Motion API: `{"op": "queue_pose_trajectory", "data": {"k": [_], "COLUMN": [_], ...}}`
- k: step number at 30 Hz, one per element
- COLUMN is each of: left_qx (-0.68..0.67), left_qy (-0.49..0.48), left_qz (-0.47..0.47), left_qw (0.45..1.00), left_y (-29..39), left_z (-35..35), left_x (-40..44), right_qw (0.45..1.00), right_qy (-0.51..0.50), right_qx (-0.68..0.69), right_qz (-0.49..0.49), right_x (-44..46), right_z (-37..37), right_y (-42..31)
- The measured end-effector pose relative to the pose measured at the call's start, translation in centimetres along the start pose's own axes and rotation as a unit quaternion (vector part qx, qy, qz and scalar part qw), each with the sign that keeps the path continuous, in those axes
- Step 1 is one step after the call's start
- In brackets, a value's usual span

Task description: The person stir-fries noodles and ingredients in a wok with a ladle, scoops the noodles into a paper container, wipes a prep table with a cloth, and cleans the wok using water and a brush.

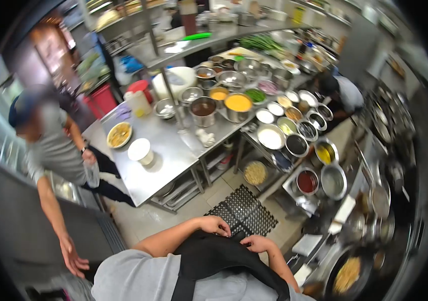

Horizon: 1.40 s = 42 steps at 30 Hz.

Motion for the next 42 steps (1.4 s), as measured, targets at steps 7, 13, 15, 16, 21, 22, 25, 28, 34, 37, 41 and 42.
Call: {"op": "queue_pose_trajectory", "data": {"k": [7,13,15,16,21,22,25,28,34,37,41,42], "left_qx": [-0.016,-0.07,-0.1,-0.113,-0.097,-0.093,-0.095,-0.07,0.001,-0.004,0.007,-0.002], "left_qy": [-0.027,-0.012,-0.001,0.001,0.227,0.332,0.402,0.47,0.243,0.273,0.303,0.283], "left_qz": [-0.03,-0.077,-0.081,-0.099,-0.082,-0.058,-0.089,-0.11,-0.189,-0.233,-0.231,-0.257], "left_qw": [0.999,0.994,0.992,0.989,0.965,0.937,0.907,0.873,0.951,0.933,0.925,0.924], "left_y": [1.5,-2.5,-3.3,-3.9,-1.3,-0.4,0.6,-1.2,-5.2,-5.2,-5.7,-5.4], "left_z": [1.6,0.6,0.5,0.6,-4.0,-5.5,-6.5,-4.4,7.3,8.0,7.5,7.3], "left_x": [2.2,0.4,0.0,-0.2,-4.2,-5.5,-9.9,-11.9,-9.9,-11.2,-12.3,-12.6], "right_qw": [0.997,0.995,0.99,0.983,0.946,0.942,0.935,0.945,0.944,0.948,0.928,0.927], "right_qy": [-0.06,-0.068,-0.081,-0.087,-0.052,-0.042,-0.04,-0.066,-0.026,0.018,0.115,0.141], "right_qx": [-0.026,-0.04,-0.04,-0.014,-0.016,-0.072,-0.113,-0.185,-0.283,-0.283,-0.336,-0.337], "right_qz": [0.051,0.06,0.109,0.158,0.321,0.325,0.332,0.26,0.165,0.145,0.116,0.088], "right_x": [-3.0,-5.7,-6.5,-6.5,-5.6,-5.3,-3.2,0.3,6.1,7.5,7.0,6.9], "right_z": [-4.6,-6.5,-7.1,-7.4,-10.0,-10.6,-11.6,-13.7,-16.1,-17.6,-19.5,-20.6], "right_y": [2.4,6.4,9.5,11.5,12.8,9.1,5.9,8.1,6.4,6.0,3.2,4.0]}}
Point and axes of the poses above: each hand's wrist, its own x-axis towards the middle knuckle, its own z-axis out of the palm, y = z × x, the point moved 8 cm from there along x, towards the middle knuckle, and after that the axes turned 11 degrees about x, right-handed, at the moved point
